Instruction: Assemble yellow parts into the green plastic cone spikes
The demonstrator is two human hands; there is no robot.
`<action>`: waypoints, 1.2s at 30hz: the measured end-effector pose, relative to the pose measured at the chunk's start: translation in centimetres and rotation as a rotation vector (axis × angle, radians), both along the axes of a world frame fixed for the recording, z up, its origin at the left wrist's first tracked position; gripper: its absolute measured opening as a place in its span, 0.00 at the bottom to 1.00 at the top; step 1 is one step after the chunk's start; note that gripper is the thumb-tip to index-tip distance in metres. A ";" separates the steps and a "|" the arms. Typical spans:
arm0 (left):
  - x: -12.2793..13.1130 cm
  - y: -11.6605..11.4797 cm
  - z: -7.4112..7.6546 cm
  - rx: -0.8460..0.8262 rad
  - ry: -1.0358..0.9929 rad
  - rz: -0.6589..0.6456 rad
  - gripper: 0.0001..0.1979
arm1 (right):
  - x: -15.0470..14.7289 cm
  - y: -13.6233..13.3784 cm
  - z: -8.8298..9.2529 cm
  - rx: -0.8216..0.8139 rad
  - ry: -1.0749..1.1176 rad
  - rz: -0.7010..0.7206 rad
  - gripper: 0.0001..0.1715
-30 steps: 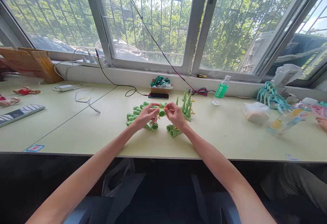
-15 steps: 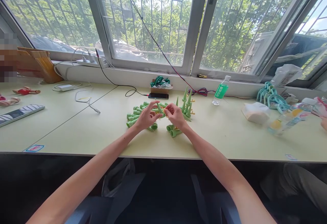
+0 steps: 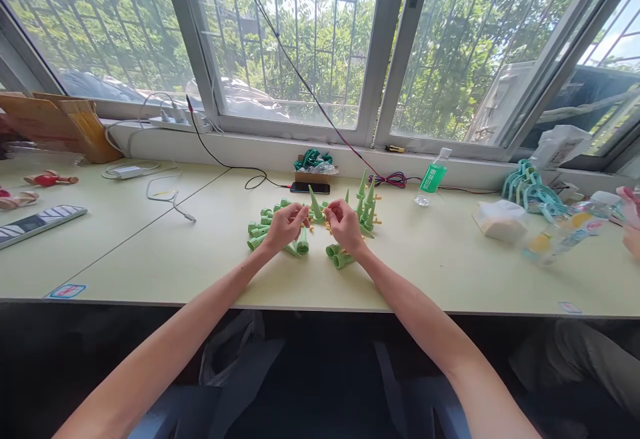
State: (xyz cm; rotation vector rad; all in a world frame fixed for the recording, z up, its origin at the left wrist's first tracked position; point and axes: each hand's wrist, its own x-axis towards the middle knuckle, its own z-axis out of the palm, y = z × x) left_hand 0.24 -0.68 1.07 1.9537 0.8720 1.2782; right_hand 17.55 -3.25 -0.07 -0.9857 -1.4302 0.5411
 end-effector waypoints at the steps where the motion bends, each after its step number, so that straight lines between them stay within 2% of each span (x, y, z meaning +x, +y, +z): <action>1: 0.0 0.0 0.1 -0.036 0.011 -0.018 0.24 | 0.0 -0.1 0.1 0.008 -0.005 0.008 0.16; 3: -0.2 0.0 0.2 -0.089 0.028 -0.074 0.30 | -0.1 -0.3 0.2 0.018 -0.020 0.030 0.16; 6: -0.3 -0.1 0.4 -0.155 0.013 -0.126 0.32 | -0.4 -0.6 0.4 0.040 -0.058 0.065 0.16; 12: -0.2 0.1 0.5 -0.378 -0.144 -0.209 0.26 | -0.4 -0.6 0.4 0.057 -0.109 0.090 0.15; 18: -0.4 -0.2 0.8 -0.439 -0.148 -0.230 0.24 | -0.1 -0.3 0.2 0.060 -0.133 0.087 0.14; 26: -0.5 -0.2 0.8 -0.406 -0.144 -0.216 0.23 | 0.1 -0.1 0.1 0.052 -0.136 0.078 0.13; 36: -0.5 0.0 0.1 -0.080 -0.021 -0.111 0.24 | 0.2 -0.1 0.2 0.054 -0.138 0.056 0.14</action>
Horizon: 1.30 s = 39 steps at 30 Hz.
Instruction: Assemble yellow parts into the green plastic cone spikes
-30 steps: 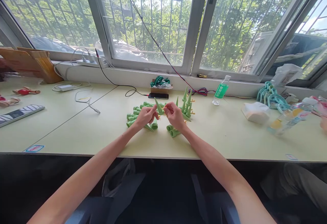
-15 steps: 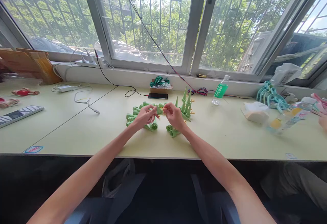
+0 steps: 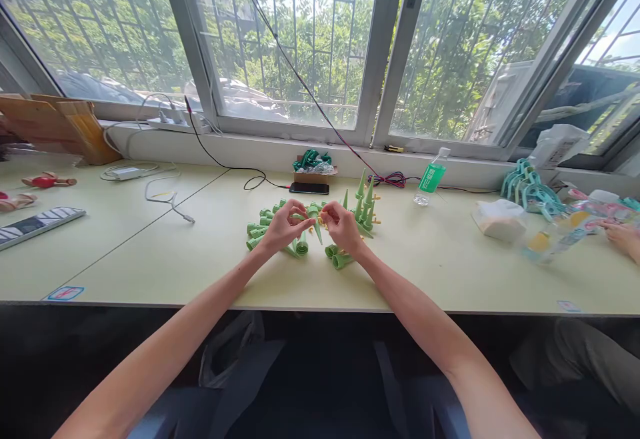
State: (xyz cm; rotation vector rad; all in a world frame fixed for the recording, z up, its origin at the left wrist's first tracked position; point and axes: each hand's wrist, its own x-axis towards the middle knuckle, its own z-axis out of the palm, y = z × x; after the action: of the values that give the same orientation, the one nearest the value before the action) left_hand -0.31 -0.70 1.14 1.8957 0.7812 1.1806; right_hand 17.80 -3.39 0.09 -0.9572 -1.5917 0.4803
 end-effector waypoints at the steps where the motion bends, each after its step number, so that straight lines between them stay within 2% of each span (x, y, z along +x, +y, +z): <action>1: 0.0 0.0 -0.1 0.029 0.014 0.017 0.24 | 0.0 0.0 0.0 -0.002 -0.002 -0.005 0.14; 7: 0.2 0.0 -0.3 0.189 0.052 0.077 0.23 | -0.1 -0.1 0.2 -0.015 0.016 0.001 0.15; 14: 0.2 0.3 -0.8 0.335 0.063 0.087 0.19 | -0.2 -0.3 0.3 -0.037 0.028 0.000 0.15; 23: 0.2 0.6 -1.3 0.426 0.066 0.121 0.16 | -0.3 -0.4 0.3 -0.060 0.037 0.006 0.16; 27: 0.5 0.2 -0.7 0.331 0.008 0.120 0.16 | -0.3 -0.3 0.2 -0.039 0.049 -0.022 0.16; 31: 0.6 -0.1 0.0 0.127 -0.016 0.080 0.21 | -0.4 -0.2 0.1 -0.008 0.065 -0.068 0.16; 35: 0.4 0.1 0.3 -0.179 -0.036 -0.052 0.34 | -0.4 -0.3 0.2 0.017 0.065 -0.081 0.15; 39: 0.2 0.4 0.5 -0.378 -0.090 -0.171 0.39 | -0.5 -0.5 0.3 0.046 0.071 -0.063 0.15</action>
State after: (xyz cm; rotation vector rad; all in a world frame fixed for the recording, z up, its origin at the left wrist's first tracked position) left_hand -0.11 -0.34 1.64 1.5530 0.7198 0.9310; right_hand 17.33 -3.89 0.37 -0.9428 -1.4982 0.4271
